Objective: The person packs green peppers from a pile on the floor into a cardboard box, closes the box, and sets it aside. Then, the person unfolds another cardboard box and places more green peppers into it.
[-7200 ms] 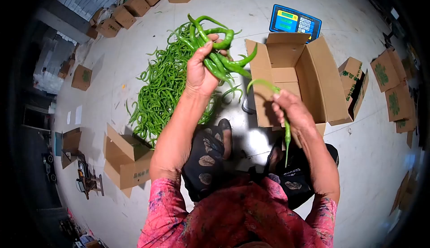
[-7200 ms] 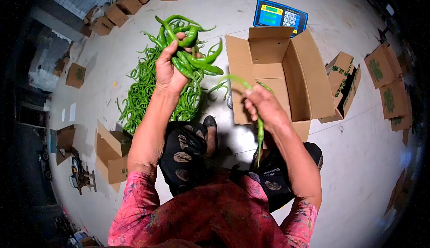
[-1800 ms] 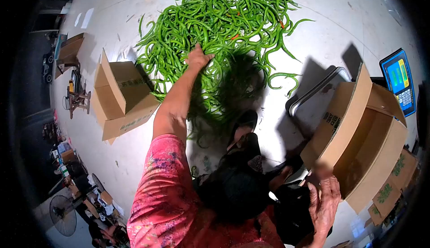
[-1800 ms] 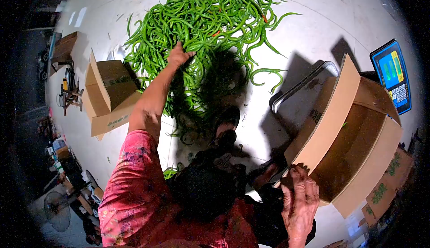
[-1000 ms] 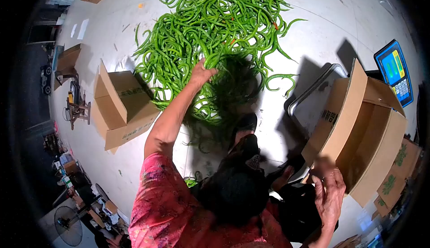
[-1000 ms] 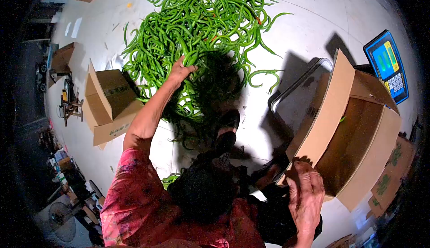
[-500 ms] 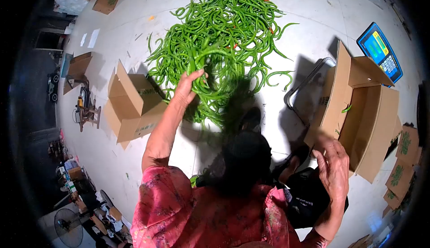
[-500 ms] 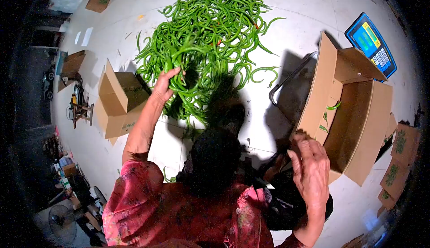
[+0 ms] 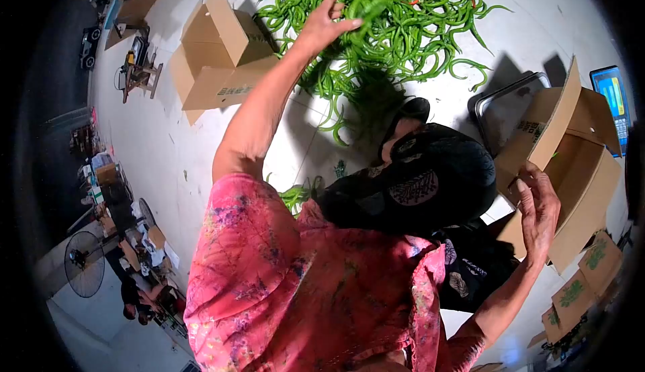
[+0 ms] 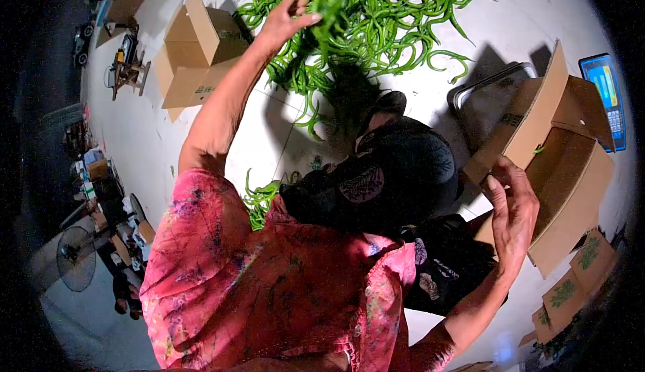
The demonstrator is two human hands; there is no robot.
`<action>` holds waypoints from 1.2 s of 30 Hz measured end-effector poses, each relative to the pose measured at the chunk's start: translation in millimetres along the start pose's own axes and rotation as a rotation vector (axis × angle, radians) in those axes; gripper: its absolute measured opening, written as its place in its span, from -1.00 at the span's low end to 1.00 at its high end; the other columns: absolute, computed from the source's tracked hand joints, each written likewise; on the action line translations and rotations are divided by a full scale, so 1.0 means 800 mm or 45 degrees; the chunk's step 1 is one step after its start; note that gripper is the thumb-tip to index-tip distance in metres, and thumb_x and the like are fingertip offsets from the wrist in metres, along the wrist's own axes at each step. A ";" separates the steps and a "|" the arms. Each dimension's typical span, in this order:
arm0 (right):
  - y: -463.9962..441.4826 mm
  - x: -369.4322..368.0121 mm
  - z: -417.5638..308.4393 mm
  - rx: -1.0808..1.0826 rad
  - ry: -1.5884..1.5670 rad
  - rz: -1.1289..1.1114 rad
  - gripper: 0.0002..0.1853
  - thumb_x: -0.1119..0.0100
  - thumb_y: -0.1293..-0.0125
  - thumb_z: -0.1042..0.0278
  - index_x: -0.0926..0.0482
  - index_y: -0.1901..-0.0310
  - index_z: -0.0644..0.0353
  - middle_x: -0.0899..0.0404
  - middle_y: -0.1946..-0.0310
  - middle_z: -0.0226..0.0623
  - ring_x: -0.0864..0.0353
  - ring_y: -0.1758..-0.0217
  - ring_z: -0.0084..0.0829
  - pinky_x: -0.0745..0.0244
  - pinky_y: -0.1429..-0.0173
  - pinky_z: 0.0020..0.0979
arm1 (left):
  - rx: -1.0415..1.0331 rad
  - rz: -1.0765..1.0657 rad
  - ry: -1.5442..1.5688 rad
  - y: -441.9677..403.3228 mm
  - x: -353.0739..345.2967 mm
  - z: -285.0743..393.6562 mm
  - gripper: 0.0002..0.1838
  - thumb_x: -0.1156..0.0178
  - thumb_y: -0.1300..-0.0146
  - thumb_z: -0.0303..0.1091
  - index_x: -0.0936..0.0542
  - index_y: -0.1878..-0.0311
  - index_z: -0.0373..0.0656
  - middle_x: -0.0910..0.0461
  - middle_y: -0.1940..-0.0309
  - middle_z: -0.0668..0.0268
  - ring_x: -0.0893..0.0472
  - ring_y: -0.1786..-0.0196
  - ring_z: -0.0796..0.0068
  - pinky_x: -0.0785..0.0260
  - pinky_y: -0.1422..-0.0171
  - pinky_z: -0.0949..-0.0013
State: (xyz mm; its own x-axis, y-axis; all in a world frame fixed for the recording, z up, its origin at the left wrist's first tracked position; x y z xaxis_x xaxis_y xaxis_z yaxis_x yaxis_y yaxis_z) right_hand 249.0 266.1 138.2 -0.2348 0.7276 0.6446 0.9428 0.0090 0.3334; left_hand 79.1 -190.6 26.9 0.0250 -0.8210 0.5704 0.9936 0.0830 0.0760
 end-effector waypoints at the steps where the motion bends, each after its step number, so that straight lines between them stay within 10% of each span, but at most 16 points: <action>1: -0.001 0.002 0.002 0.024 0.005 0.025 -0.65 -0.15 -0.40 0.30 -0.54 -0.11 0.34 -0.65 0.13 -0.13 -0.63 0.09 -0.35 -0.51 -0.04 -0.36 | -0.008 0.065 -0.043 0.019 0.009 -0.022 -0.24 -0.41 -0.12 -0.10 -0.39 -0.32 -0.28 -0.59 0.06 0.19 -0.52 0.03 0.45 -0.38 -0.12 0.39; 5: -0.008 0.001 0.012 0.031 -0.031 0.087 -0.64 -0.16 -0.41 0.25 -0.55 -0.11 0.31 -0.66 0.07 -0.19 -0.61 -0.01 -0.39 -0.47 -0.12 -0.38 | 0.534 0.179 0.075 0.143 -0.001 -0.202 -0.66 -0.32 -0.19 -0.16 -0.60 0.18 -0.28 -0.59 0.36 0.33 -0.52 0.24 0.48 -0.40 0.00 0.40; 9: -0.018 -0.008 0.025 -0.128 -0.061 0.018 -0.60 -0.15 -0.43 0.26 -0.51 -0.18 0.33 -0.60 -0.04 -0.20 -0.53 -0.16 -0.41 -0.36 -0.29 -0.35 | 0.663 0.331 0.071 0.234 -0.050 -0.440 -0.64 -0.37 -0.13 -0.12 -0.58 0.25 -0.26 -0.68 0.31 0.26 -0.58 0.24 0.44 -0.43 0.02 0.35; 13: -0.026 -0.015 0.026 -0.125 -0.083 -0.004 -0.59 -0.14 -0.43 0.26 -0.50 -0.19 0.35 -0.59 -0.06 -0.19 -0.52 -0.16 -0.41 -0.36 -0.29 -0.36 | 0.663 0.558 0.084 0.218 -0.067 -0.416 -0.51 -0.45 -0.06 -0.15 -0.60 0.03 -0.27 -0.68 0.35 0.24 -0.60 0.31 0.39 -0.45 0.06 0.37; 17: -0.024 -0.013 0.019 -0.043 -0.064 0.094 -0.64 -0.17 -0.40 0.26 -0.57 -0.10 0.34 -0.65 0.06 -0.20 -0.57 -0.04 -0.41 -0.41 -0.19 -0.38 | 0.379 0.565 0.901 0.175 -0.125 -0.472 -0.83 -0.33 -0.12 -0.40 -0.65 0.25 -0.27 -0.69 0.34 0.21 -0.62 0.32 0.42 -0.45 0.13 0.40; 20: -0.020 -0.011 0.032 -0.122 -0.118 0.074 -0.63 -0.17 -0.41 0.26 -0.56 -0.11 0.35 -0.64 0.03 -0.20 -0.55 -0.09 -0.38 -0.38 -0.24 -0.36 | 0.846 0.552 0.336 0.192 -0.116 -0.477 -0.99 -0.25 -0.10 -0.52 -0.61 0.38 -0.22 -0.65 0.42 0.21 -0.59 0.36 0.41 -0.44 0.20 0.39; 23: -0.020 -0.011 0.034 -0.166 -0.124 0.070 -0.63 -0.17 -0.40 0.27 -0.55 -0.11 0.34 -0.63 0.03 -0.20 -0.54 -0.10 -0.39 -0.36 -0.26 -0.37 | 1.170 0.927 1.347 0.231 -0.092 -0.426 -0.79 -0.36 -0.20 -0.34 -0.51 0.37 -0.17 -0.54 0.55 0.28 -0.47 0.59 0.37 -0.32 0.56 0.28; 25: -0.019 -0.013 0.037 -0.210 -0.087 0.058 -0.64 -0.17 -0.40 0.28 -0.56 -0.11 0.34 -0.63 0.03 -0.20 -0.55 -0.09 -0.39 -0.39 -0.24 -0.36 | 1.235 0.915 1.063 0.222 -0.056 -0.432 -0.75 -0.28 -0.30 -0.20 -0.52 0.34 -0.17 -0.53 0.57 0.28 -0.49 0.58 0.43 -0.34 0.58 0.39; 29: -0.020 -0.020 0.032 -0.219 -0.187 0.036 -0.68 -0.16 -0.41 0.31 -0.57 -0.09 0.33 -0.63 0.05 -0.18 -0.56 -0.02 -0.42 -0.50 -0.12 -0.39 | 1.199 0.915 1.087 0.178 -0.047 -0.421 -0.69 -0.33 -0.20 -0.53 -0.34 0.42 -0.06 -0.46 0.54 0.33 -0.57 0.56 0.39 -0.32 0.63 0.42; 36: -0.018 -0.018 0.035 -0.183 -0.206 0.082 -0.68 -0.17 -0.41 0.31 -0.57 -0.08 0.34 -0.63 0.04 -0.20 -0.56 -0.01 -0.43 -0.49 -0.11 -0.41 | 0.694 0.751 1.098 0.129 0.029 -0.345 -0.93 -0.15 -0.38 -0.43 -0.50 0.28 -0.08 -0.59 0.34 0.31 -0.61 0.37 0.43 -0.47 0.51 0.41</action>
State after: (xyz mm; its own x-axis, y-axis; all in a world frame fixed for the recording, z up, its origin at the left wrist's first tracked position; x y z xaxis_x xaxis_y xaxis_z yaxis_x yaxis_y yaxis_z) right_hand 245.2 275.0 104.9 -0.1232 0.8241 0.5528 0.9083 -0.1308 0.3973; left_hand 212.2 -356.7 -177.9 0.7384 -0.6681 -0.0912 0.6306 0.6363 0.4443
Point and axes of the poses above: each hand's wrist, its own y-axis away from the middle knuckle, its own x-axis out of the back of the hand, z = x × y, the point moved 10 cm from there along -y, towards the middle knuckle
